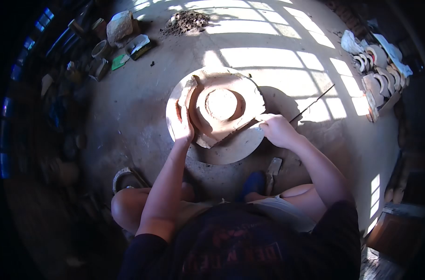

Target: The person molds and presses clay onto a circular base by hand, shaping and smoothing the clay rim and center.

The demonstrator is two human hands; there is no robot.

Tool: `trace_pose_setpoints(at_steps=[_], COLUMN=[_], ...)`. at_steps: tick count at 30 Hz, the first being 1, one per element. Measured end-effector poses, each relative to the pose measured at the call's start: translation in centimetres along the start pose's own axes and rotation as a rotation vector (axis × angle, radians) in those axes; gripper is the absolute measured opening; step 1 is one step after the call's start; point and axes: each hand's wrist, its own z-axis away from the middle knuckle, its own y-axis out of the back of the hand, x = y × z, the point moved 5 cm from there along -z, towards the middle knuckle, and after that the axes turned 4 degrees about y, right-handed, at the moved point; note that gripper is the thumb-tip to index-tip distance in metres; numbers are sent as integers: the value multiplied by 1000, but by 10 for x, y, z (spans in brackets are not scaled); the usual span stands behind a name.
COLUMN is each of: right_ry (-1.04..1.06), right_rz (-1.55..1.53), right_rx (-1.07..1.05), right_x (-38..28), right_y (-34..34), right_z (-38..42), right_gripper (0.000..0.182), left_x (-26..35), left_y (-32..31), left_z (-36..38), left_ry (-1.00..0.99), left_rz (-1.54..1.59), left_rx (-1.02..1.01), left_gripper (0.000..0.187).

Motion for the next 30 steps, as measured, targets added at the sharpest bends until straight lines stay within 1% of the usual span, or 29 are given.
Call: trace_pose_setpoints(at_steps=[1, 3, 4, 6, 7, 8, 10, 11, 13, 14, 15, 17, 18, 21, 22, 24, 25, 26, 27, 29, 30], right_ry=[3, 7, 32, 48, 56, 31, -13, -26, -50, -77, -106, -153, -216, -119, -73, -42, -22, -140, -151, -177, -201], right_rz=[64, 192, 265, 256, 253, 262, 281, 265, 233, 197, 162, 94, -15, 52, 38, -296, -465, -706, -758, -865, -830], right_rx=[-35, -111, -97, 22, 79, 67, 41, 48, 59, -19, -96, -109, -154, -230, -166, -263, -313, -286, -229, -120, -64], right_x=[0, 1, 4, 4, 1, 0, -3, -4, -8, -12, -17, -24, -36, -55, -66, -83, -97, -103, -102, -90, -87], right_y=[-7, -21, -27, -30, -30, -33, -35, -37, -44, -53, -59, -75, -70, -91, -94, -92, -88, -85, -86, -89, -75], right_z=[-4, -12, -16, -19, -20, -20, -19, -17, -10, -6, -1, 3, 5, 6, 8, 10, 11, 15, 16, 20, 25], right_gripper=[30, 30, 31, 29, 29, 28, 29, 33, 46, 60, 78, 82, 84, 86, 83, 77, 74, 53, 47, 36, 28], left_x=[-26, -16, -10, -43, -49, -54, -23, -11, -31, -42, -39, -31, -32, -33, -38, -45, -38, -31, -22, -9, -6], left_y=[-7, -2, -2, -13, -16, -17, -7, -5, -9, -12, -12, -12, -13, -16, -19, -20, -16, -11, -6, -3, -3], left_z=[-8, -11, -12, -20, -22, -22, -15, -12, -5, -3, 0, 5, 8, 8, 6, -1, -2, -1, -1, 0, 0], left_ry=[-27, -53, -65, -32, -13, -19, -11, -5, -10, -13, -6, 5, 12, 27, 11, -25, 37, 99, 162, 191, 207], left_rz=[97, 38, 11, 188, 278, 256, 185, 149, 72, 35, 86, 185, 131, 290, 317, 369, 332, 297, 262, 344, 383], left_rx=[17, -21, -37, -84, -106, -94, -131, -149, -39, 18, 24, 33, 43, 54, 39, 12, 23, 33, 43, 1, -21], left_gripper=[33, 33, 33, 32, 32, 31, 33, 34, 37, 39, 41, 43, 44, 43, 43, 42, 43, 44, 45, 49, 51])
